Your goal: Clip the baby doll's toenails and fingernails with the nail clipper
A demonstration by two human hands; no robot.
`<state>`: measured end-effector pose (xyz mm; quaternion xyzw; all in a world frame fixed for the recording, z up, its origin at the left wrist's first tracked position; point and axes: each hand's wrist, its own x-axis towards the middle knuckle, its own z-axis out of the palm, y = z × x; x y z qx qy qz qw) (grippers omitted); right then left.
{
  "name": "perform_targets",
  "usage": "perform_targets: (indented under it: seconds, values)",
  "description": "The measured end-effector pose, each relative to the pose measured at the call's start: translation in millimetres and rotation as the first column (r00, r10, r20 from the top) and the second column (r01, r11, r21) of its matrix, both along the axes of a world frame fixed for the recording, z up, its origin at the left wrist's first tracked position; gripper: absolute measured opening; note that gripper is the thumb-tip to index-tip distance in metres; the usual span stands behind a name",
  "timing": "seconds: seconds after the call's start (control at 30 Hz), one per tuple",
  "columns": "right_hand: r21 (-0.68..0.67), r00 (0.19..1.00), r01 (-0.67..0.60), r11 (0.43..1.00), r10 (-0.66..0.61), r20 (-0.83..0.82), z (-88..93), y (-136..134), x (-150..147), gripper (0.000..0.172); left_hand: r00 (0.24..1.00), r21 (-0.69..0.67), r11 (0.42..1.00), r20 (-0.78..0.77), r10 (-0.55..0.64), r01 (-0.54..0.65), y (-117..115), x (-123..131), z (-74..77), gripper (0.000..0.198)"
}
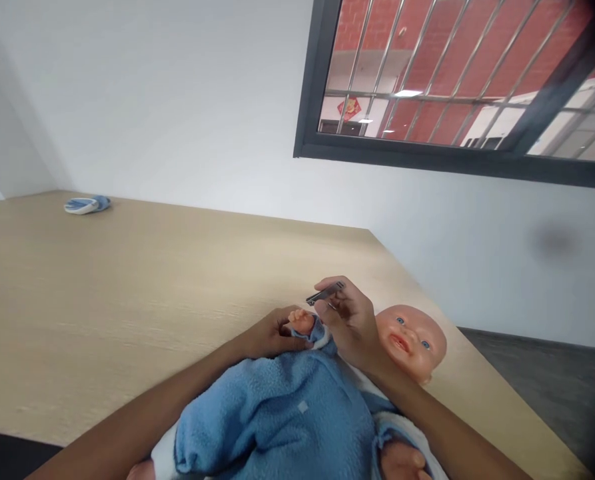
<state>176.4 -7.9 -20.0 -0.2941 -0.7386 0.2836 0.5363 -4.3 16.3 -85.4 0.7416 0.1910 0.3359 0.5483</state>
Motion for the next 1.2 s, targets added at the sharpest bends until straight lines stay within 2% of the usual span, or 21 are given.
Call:
perform_targets:
  seconds: [0.17, 0.37, 0.5, 0.67, 0.77, 1.0, 1.2]
  values:
    - [0.005, 0.999, -0.023, 1.0, 0.022, 0.033, 0.1, -1.3, -0.6, 0.026, 1.0, 0.047, 0.999, -0.018, -0.009, 0.01, -2.0, -2.2, 3.6, 0.033]
    - [0.025, 0.999, 0.021, 0.999, -0.02, -0.047, -3.4, -2.4, 0.3, 0.027, 0.999, 0.067, 0.997, -0.031, -0.024, 0.026, -0.9, -3.3, 2.9, 0.033]
    - [0.073, 0.997, 0.006, 0.997, 0.0, -0.075, -7.7, -4.4, 4.5, 0.032, 0.998, 0.074, 0.996, -0.052, -0.037, 0.041, 0.7, -5.0, 2.0, 0.034]
    - [0.166, 1.0, 0.024, 0.986, -0.021, -0.024, -7.4, -5.6, 5.6, 0.027, 0.997, 0.091, 0.995, -0.072, -0.03, 0.037, -0.6, -6.9, 4.8, 0.036]
    - [0.169, 0.999, 0.018, 0.985, -0.023, 0.028, -4.6, -6.9, 3.0, 0.028, 0.998, 0.096, 0.995, -0.065, -0.025, 0.031, -2.0, -6.9, 6.2, 0.038]
    - [0.104, 0.997, -0.033, 0.994, 0.026, 0.071, -5.7, -8.7, 2.4, 0.031, 0.998, 0.077, 0.996, -0.056, -0.033, 0.037, 1.5, -7.0, 1.8, 0.039]
    - [0.148, 0.994, -0.11, 0.983, 0.106, 0.037, -5.8, -4.8, 6.5, 0.028, 0.998, 0.064, 0.997, -0.041, -0.044, 0.047, 1.4, -7.9, 1.9, 0.039]
